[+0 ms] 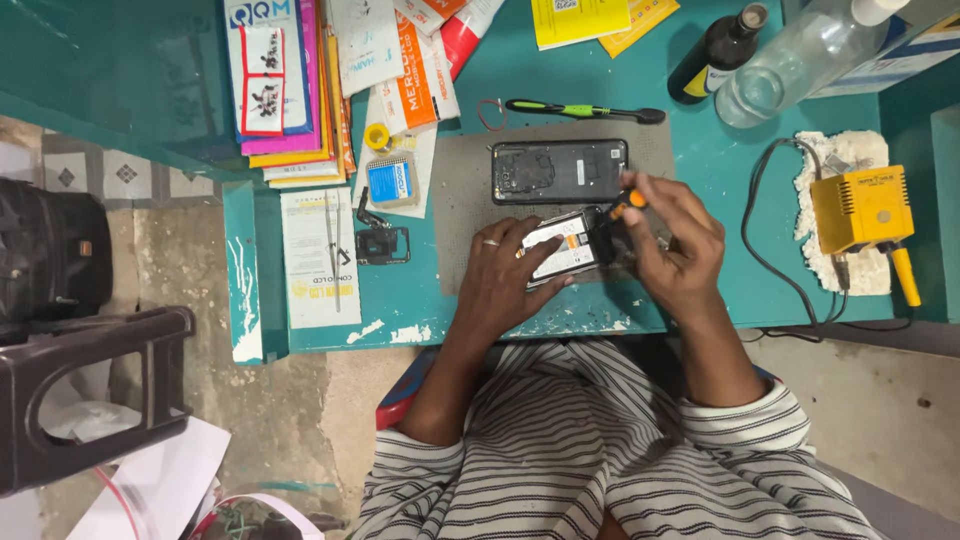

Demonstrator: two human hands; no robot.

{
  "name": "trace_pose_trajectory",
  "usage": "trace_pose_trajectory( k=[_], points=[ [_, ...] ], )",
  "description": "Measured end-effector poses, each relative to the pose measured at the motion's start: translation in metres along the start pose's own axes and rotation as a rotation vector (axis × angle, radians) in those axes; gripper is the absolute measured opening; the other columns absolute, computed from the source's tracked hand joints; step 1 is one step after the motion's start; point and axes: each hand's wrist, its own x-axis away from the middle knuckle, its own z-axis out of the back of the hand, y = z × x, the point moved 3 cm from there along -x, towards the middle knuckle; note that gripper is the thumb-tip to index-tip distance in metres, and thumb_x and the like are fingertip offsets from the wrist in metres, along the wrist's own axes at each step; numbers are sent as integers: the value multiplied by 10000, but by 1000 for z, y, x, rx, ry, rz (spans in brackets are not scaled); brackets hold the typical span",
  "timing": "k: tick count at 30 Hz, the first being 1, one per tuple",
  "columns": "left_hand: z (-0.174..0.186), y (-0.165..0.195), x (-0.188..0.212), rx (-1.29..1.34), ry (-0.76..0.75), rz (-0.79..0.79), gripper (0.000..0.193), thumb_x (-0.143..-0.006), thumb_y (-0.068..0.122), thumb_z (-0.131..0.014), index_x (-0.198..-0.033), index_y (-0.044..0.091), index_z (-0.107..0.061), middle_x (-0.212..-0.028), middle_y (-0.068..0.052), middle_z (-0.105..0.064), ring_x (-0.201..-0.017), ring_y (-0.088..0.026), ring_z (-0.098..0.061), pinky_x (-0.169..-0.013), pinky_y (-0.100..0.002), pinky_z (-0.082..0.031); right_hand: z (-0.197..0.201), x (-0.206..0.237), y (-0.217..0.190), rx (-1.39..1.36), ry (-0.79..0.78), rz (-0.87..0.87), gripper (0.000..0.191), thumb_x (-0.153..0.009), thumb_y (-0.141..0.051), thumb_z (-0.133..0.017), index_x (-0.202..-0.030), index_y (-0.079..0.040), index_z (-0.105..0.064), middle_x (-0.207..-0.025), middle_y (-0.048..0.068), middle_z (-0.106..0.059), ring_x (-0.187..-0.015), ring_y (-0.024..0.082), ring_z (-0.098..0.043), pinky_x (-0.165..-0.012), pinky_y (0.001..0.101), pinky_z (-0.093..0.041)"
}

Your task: The person repairs a smartphone at a workbench. They use a screwdriver to remove screws from the phone's back, pry open the housing with a metal spudger, lift out the internal frame and battery, then work along the edge of the separated screen assembly with a pry tool before handling the display panel.

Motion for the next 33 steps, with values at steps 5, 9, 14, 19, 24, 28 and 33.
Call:
trace_pose_trajectory(
  k=[5,9,14,19,24,28,33],
  points=[
    [2,1,3,-1,5,-14,476,-865,437,-801,-1220,126,-739,-1363,-148,-608,-1269,-352,-525,-1084,-502,-421,0,4,9,-34,54,-1,260,-919,26,-808,-1160,7,-712,-1185,226,-638,-1124,283,-647,-962,323,-553],
    [0,-4,2,-11,18,-11,489,-860,440,-803,-1229,126,-734,-1360,-150,-601,-1266,-352,-524,-1083,-514,-418,-3,-4,8,-69,7,33,289,-1006,55,-755,-1286,17,-696,-1248,205,-682,-1132,266,-689,-991,324,-564],
    [1,-7,3,13,13,-9,493,-881,439,-811,-1248,121,-728,-1380,-151,-590,-1275,-352,-522,-1088,-508,-417,-5,-10,-1,-37,7,97,314,-890,84,-751,-1176,13,-643,-1193,257,-618,-1117,317,-624,-1019,375,-509],
    [6,-8,2,27,11,0,506,-876,436,-812,-1264,126,-717,-1392,-154,-584,-1292,-357,-517,-1098,-511,-410,-6,-13,1,-138,21,-74,336,-977,32,-749,-1290,-26,-641,-1292,173,-669,-1184,255,-676,-1056,321,-544],
    [-2,-6,3,22,8,-3,505,-873,439,-812,-1268,138,-719,-1389,-151,-585,-1289,-357,-517,-1095,-515,-408,-4,-7,7,-92,-29,105,416,-882,91,-795,-1248,17,-611,-1411,210,-550,-1288,338,-600,-1119,414,-512],
    [-3,-6,4,17,19,-3,504,-878,442,-813,-1270,140,-715,-1400,-147,-583,-1295,-357,-515,-1104,-511,-407,-4,-6,12,-83,-8,8,426,-884,59,-852,-1240,-14,-629,-1231,169,-549,-1153,281,-603,-983,359,-564],
    [-7,-6,4,15,7,-2,503,-885,443,-813,-1274,138,-719,-1395,-146,-584,-1288,-353,-518,-1105,-513,-406,-4,-1,10,29,-82,88,505,-897,168,-686,-1358,36,-528,-1278,254,-603,-1195,352,-627,-1015,430,-524]
  ],
)
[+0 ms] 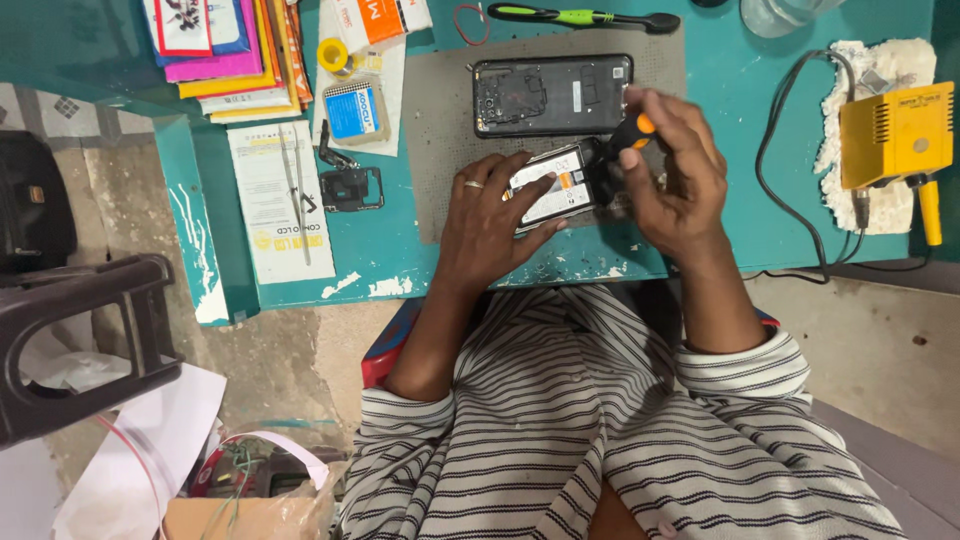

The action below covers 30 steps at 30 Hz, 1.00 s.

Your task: The person repairs a smartphone at a workbench. They use a screwdriver to remove screws from the phone's back, pry open the housing with a metal spudger, lift out the internal frame and battery, then work along the edge of the separated screen assembly with a pry tool before handling the display panel.

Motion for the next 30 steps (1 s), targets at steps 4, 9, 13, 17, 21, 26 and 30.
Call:
trace_pose_trajectory(
  k=[4,9,13,17,21,26,30],
  points=[
    [-5,0,0,-14,1,-1,507,-884,459,-805,-1268,139,-724,-1392,-148,-584,-1286,-355,-515,-1100,-524,-400,-2,1,12,16,50,86,565,-949,59,-839,-1422,-114,-583,-1330,189,-554,-1213,293,-628,-987,345,-594],
    [-9,1,-2,-5,-18,23,508,-890,476,-800,-1262,138,-726,-1390,-141,-588,-1288,-343,-515,-1094,-516,-401,3,12,33,-164,-4,13,592,-1140,83,-576,-1626,-154,-335,-1573,207,-498,-1343,270,-652,-1007,296,-616],
    [-3,8,-9,-34,5,-3,497,-880,472,-797,-1218,115,-724,-1360,-156,-592,-1264,-353,-513,-1088,-539,-387,7,30,49,-209,214,-11,642,-1168,60,-543,-1661,-201,-224,-1570,194,-466,-1336,277,-607,-1114,381,-579],
    [-1,23,-27,-55,14,-95,298,-921,278,-756,-1135,76,-712,-1291,-133,-619,-1215,-318,-549,-1084,-531,-400,14,56,68,-225,433,-94,639,-1196,1,-579,-1666,-173,-182,-1598,180,-471,-1287,249,-604,-1087,382,-589],
    [-9,33,-54,-30,-56,-157,212,-954,22,-660,-1165,3,-672,-1192,-130,-636,-1153,-294,-604,-1076,-467,-489,14,73,85,-249,482,-116,607,-1212,-1,-592,-1655,-161,-210,-1615,164,-481,-1291,236,-607,-1085,352,-571],
    [-5,30,-82,-72,-7,-222,192,-843,-16,-629,-1034,-38,-631,-1098,-198,-633,-1045,-344,-632,-932,-445,-530,0,67,91,-233,468,-123,568,-1209,8,-593,-1636,-135,-246,-1611,162,-476,-1301,237,-604,-1079,329,-565],
    [-4,31,-91,-76,-93,-148,93,-831,-45,-620,-923,-41,-623,-1022,-210,-639,-943,-319,-642,-873,-428,-541,-5,57,84,-239,458,-119,550,-1208,27,-582,-1628,-126,-261,-1608,159,-474,-1298,230,-601,-1089,329,-572]
  ],
)
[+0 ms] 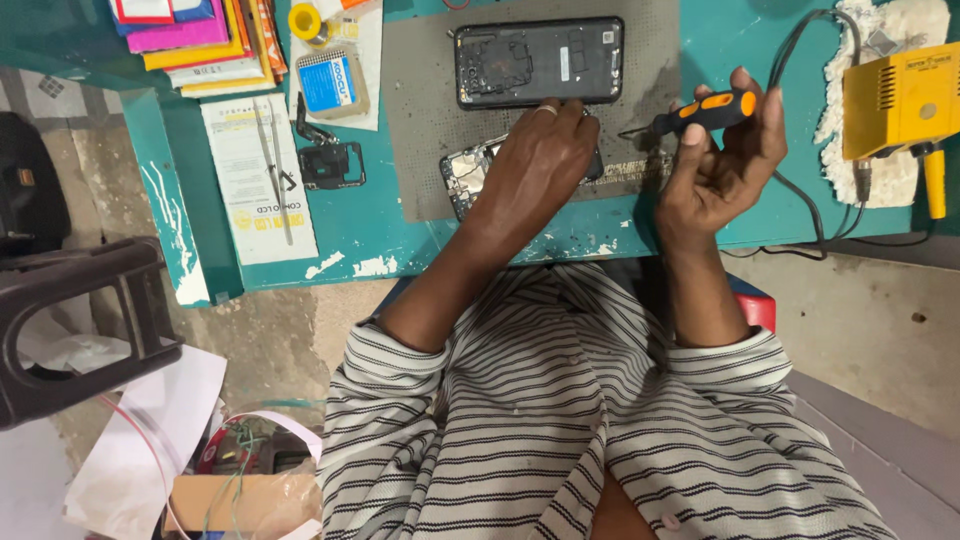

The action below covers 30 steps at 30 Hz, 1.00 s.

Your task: The person repairs a smartphone at a workbench. They use a screwdriver to remove screws from the phone's back, pry open the housing with a metal spudger, lift out the internal frame and battery, then work along the edge of the separated screen assembly with a pry tool before handling the display panel.

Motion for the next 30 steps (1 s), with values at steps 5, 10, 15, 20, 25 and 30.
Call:
trace_pose_trajectory(
  k=[5,10,15,20,25,30],
  points=[
    [-1,3,-4,-141,-21,-26,68,-838,-16,-621,-904,-25,-630,-972,-195,-628,-921,-290,-643,-883,-412,-550,-4,-3,-7,-19,-24,-6,547,-1209,40,-575,-1623,-126,-259,-1605,154,-468,-1303,220,-599,-1112,342,-628],
    [-11,11,0,-378,-34,-39,87,-867,52,-625,-937,1,-622,-972,-155,-606,-952,-259,-635,-895,-379,-551,-3,-1,-7,-22,-28,-24,538,-1210,46,-572,-1623,-118,-270,-1606,155,-465,-1299,215,-596,-1105,340,-607],
    [-14,16,5,-468,48,1,161,-879,81,-625,-1024,12,-608,-1040,-134,-585,-1018,-251,-609,-961,-371,-530,-4,-1,-7,-7,-31,-34,526,-1213,42,-574,-1622,-106,-277,-1613,156,-455,-1305,214,-593,-1090,333,-576],
    [-15,10,5,-336,110,-8,230,-865,73,-620,-1072,-22,-592,-1091,-174,-585,-1058,-288,-614,-974,-404,-520,-4,-2,-7,-12,-29,-36,523,-1220,42,-575,-1624,-105,-276,-1619,154,-450,-1306,210,-591,-1093,329,-575],
    [-16,-12,-4,-264,104,42,256,-845,-109,-627,-1092,-52,-596,-1069,-218,-579,-921,-282,-610,-830,-410,-546,-3,0,-6,-4,-31,-32,523,-1217,48,-564,-1627,-108,-279,-1621,149,-455,-1310,209,-592,-1096,320,-565],
    [0,-36,-10,-280,196,106,257,-861,-146,-663,-1085,-38,-594,-1039,-190,-582,-951,-300,-620,-875,-464,-557,-4,0,-6,-10,-32,-34,522,-1218,54,-565,-1625,-107,-281,-1619,144,-456,-1302,206,-598,-1090,316,-578]
  ],
)
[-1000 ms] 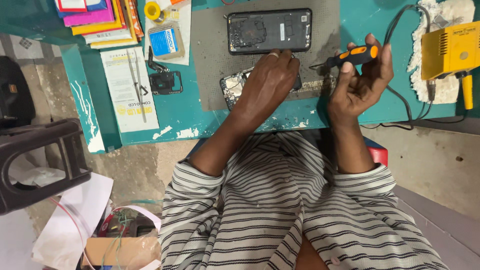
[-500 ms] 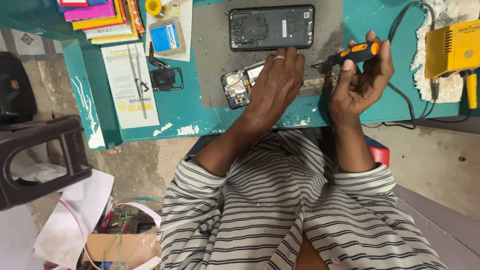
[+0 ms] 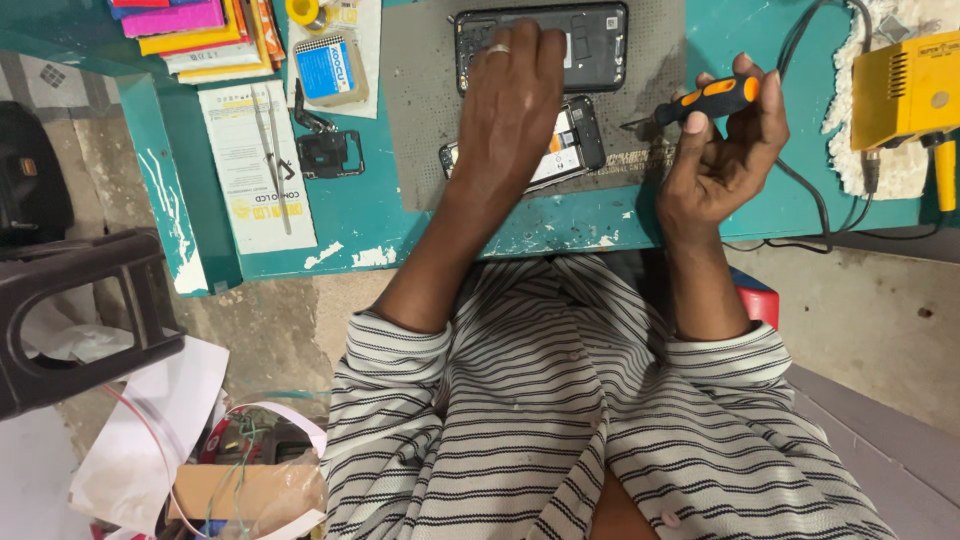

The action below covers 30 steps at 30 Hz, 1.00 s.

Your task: The person repairs a smartphone at a workbench. They use a screwdriver to remove screws from the phone's back, pry open the housing with a metal spudger, lift out the internal frame and battery, then work along the edge of the separated screen assembly with a pry tool before handling the display panel.

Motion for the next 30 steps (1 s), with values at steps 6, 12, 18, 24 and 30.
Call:
trace_pose_trajectory(
  k=[6,12,18,24,30],
  points=[
    [7,-5,-2,-10,67,-5,286,-874,-132,-685,-1135,-35,-615,-1127,-201,-607,-1074,-321,-644,-937,-504,-531,-2,-3,-1,12,-14,36,525,-1210,58,-562,-1623,-107,-283,-1616,142,-456,-1316,205,-594,-1123,318,-610],
    [10,-15,7,64,76,30,288,-915,-131,-672,-1174,-6,-671,-1182,-176,-651,-1145,-323,-643,-1028,-534,-489,-4,-4,-1,-11,-16,35,533,-1212,55,-567,-1625,-107,-272,-1617,141,-455,-1313,204,-596,-1125,315,-616],
    [17,-25,42,217,47,48,164,-986,-5,-659,-1099,104,-705,-1344,-63,-662,-1397,-321,-542,-1219,-540,-389,-3,-4,-4,10,9,22,559,-1212,30,-599,-1636,-106,-262,-1600,146,-477,-1303,211,-611,-1095,297,-587],
    [18,-10,92,254,-113,162,320,-1022,29,-576,-1321,99,-664,-1444,-82,-632,-1478,-300,-505,-1278,-551,-349,-8,-16,-23,133,-64,181,578,-1154,31,-689,-1612,-103,-362,-1501,135,-463,-1241,220,-615,-1019,304,-618],
    [14,4,107,290,-146,102,718,-944,530,-722,-1408,1,-582,-1445,-194,-531,-1358,-379,-498,-1168,-580,-336,-16,-34,-32,262,-134,426,546,-1056,-15,-799,-1495,-84,-481,-1422,159,-492,-1233,272,-640,-859,348,-681]
  ],
)
